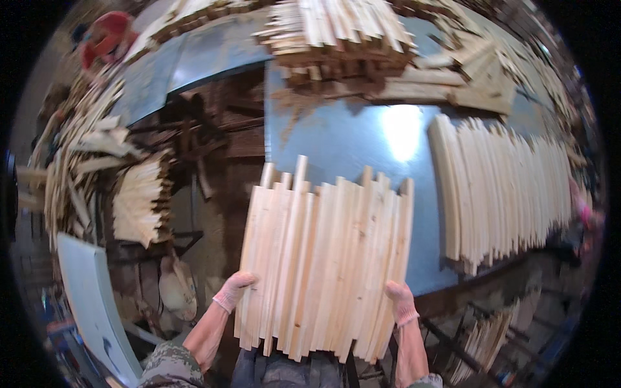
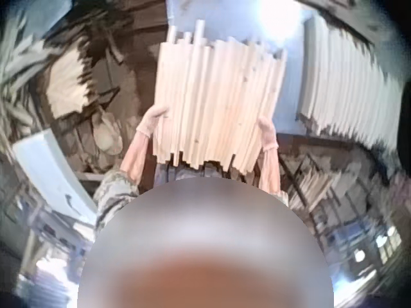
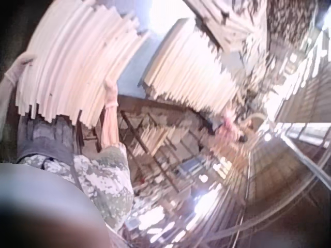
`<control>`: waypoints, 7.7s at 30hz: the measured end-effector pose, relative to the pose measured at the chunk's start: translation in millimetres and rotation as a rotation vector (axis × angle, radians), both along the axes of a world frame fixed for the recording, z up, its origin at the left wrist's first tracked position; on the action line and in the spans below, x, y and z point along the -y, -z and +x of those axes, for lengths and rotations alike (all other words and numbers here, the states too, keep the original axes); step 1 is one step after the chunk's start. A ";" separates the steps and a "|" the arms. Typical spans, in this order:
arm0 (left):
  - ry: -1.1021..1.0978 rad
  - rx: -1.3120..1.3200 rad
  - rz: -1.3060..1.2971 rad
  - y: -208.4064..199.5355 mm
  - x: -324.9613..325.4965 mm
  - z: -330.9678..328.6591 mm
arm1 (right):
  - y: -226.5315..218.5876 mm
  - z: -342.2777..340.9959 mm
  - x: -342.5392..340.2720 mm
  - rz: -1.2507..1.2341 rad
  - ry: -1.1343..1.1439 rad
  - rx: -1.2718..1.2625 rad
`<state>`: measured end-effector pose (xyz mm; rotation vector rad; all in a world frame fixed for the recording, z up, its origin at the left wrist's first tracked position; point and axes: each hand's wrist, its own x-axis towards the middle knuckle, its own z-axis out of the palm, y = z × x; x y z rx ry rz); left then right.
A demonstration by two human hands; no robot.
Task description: The person repeatedly picks up stacks of light-colored wooden planks from a metal table and places them onto a conveyor belt. The person aligns the planks on the belt before moving to the next stack. The task continues in a repetitive loop throughout the clip.
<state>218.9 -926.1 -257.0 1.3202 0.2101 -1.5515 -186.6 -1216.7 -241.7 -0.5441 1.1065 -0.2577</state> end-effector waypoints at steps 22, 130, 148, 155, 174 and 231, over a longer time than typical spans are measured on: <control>-0.610 0.345 -0.397 -223.9 -384.1 34.4 | -173.8 256.0 -202.3 -0.254 -0.466 0.392; -0.340 1.271 1.689 -279.8 -1112.3 -44.5 | -313.8 535.3 -1350.8 -1.785 -2.291 0.745; -0.951 1.341 1.596 -299.7 -1241.7 -212.0 | -288.8 532.7 -1295.8 -2.372 -1.517 1.057; -0.961 0.380 2.227 -347.8 -1451.7 -436.5 | -276.4 524.0 -1297.0 -2.419 -1.495 0.686; -1.554 0.963 1.886 -353.2 -1544.0 -585.7 | -271.9 489.2 -1321.8 -2.418 -1.334 0.622; -1.044 -0.116 0.671 67.7 -1064.2 -397.0 | -62.1 227.8 -910.9 -0.659 -1.863 -0.079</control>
